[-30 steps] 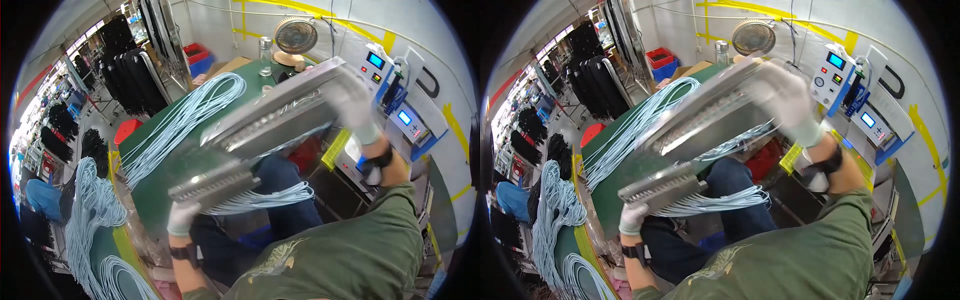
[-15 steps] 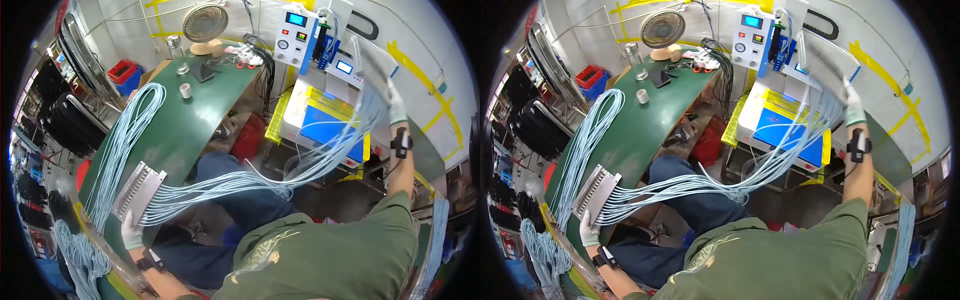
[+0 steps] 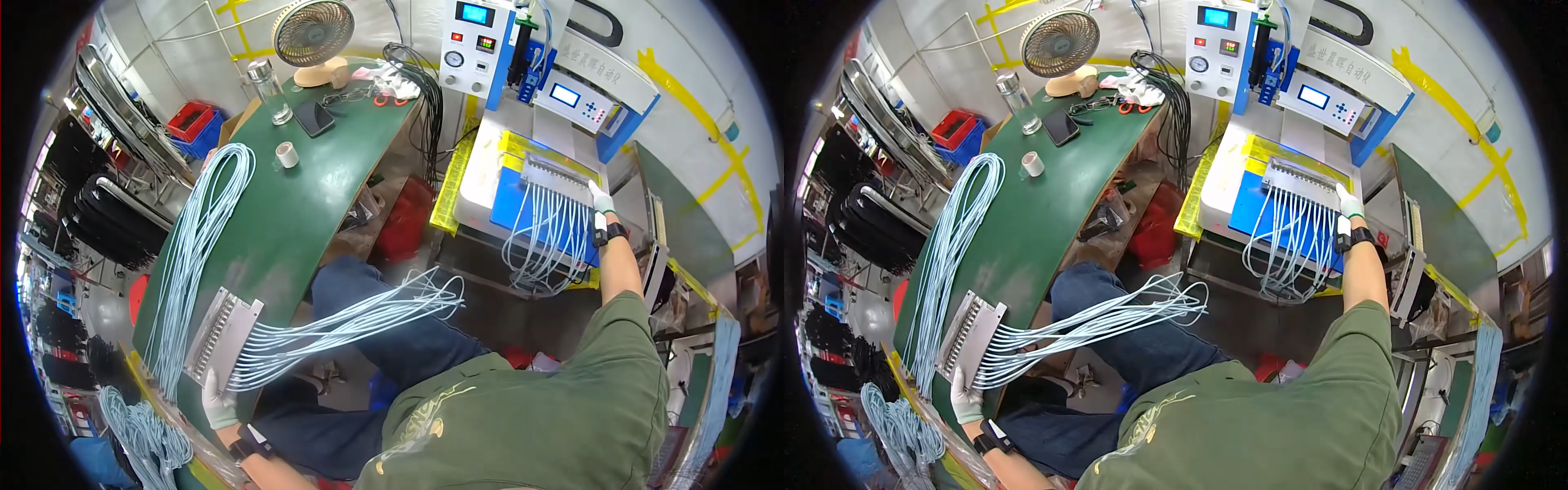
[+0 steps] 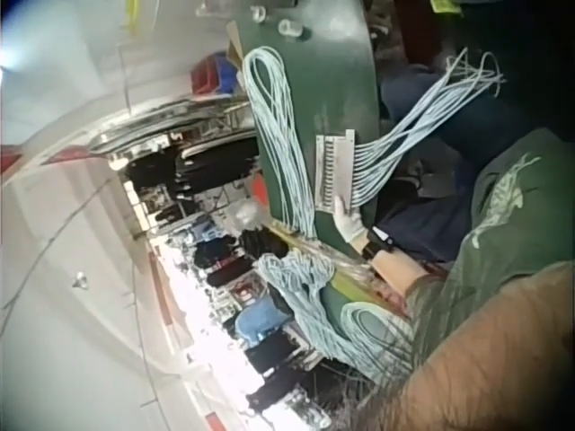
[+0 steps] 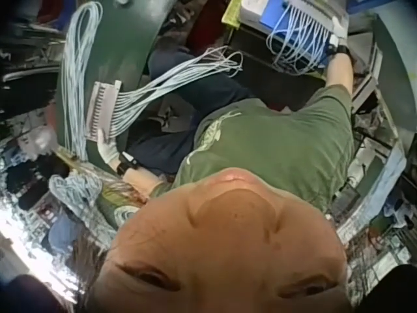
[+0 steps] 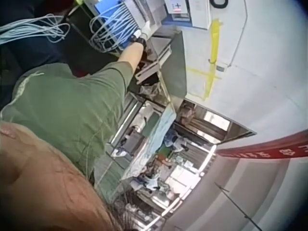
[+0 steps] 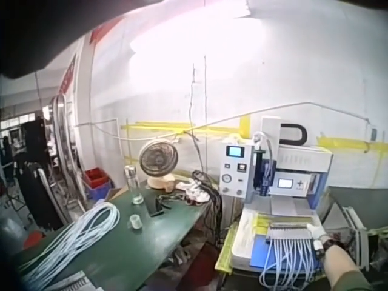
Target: The person gathers a bundle of cables, places the ends into a metal fixture, and inserts the fixture into a machine. After removing the fixture, the person pulls the cables out, sets them on the table, and then places a new set of cables into the fixture one by one to repeat the process.
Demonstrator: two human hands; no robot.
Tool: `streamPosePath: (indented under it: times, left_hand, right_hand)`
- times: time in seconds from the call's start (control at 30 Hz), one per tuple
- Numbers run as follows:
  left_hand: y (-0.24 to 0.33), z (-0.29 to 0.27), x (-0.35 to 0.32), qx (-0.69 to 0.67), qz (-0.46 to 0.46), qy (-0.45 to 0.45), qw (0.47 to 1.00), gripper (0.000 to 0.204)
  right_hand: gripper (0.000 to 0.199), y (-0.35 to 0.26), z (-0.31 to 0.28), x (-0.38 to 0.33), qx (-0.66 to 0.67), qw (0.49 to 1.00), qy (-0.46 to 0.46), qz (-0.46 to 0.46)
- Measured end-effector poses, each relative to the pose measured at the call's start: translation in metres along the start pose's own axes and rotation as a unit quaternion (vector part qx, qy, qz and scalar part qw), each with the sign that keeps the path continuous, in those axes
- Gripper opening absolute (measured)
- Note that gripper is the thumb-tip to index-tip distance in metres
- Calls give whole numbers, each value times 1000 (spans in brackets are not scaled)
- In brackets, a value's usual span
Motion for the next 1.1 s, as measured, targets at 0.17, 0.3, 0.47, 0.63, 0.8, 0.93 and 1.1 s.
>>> streamPosePath:
  times: [0.17,0.3,0.47,0.63,0.8,0.93,1.1]
  left_hand:
    - [-9,-13,11,-12,1,-2,1000,44]
    - [-5,-14,7,6,-17,16,1000,47]
    - [2,-10,1,10,-10,27,1000,44]
    - [-14,-25,13,21,-20,24,999,40]
    - [19,-52,-4,259,112,-3,959,36]
    - [-2,-19,10,176,64,-47,981,37]
    - [13,-15,5,250,110,16,962,46]
  right_hand:
    - [68,7,-16,7,-48,999,-6,21]
    - [69,-10,0,-7,-67,997,-9,39]
    - [70,-8,5,-15,58,998,-22,-2]
    - [71,4,-19,-2,-137,990,28,31]
    - [60,-114,-17,-104,-340,929,9,143]
    - [53,-105,-40,-111,-373,923,60,69]
    - [40,-38,-48,-57,-124,989,-6,-85]
Point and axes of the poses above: each hand's wrist, its own x-axis towards the middle knuckle, its own z-axis out of the palm, y = z × x, the point moved 9 cm from there along x, towards the middle knuckle, and after that the axes turned 5 degrees about z, right-handed, at the moved point
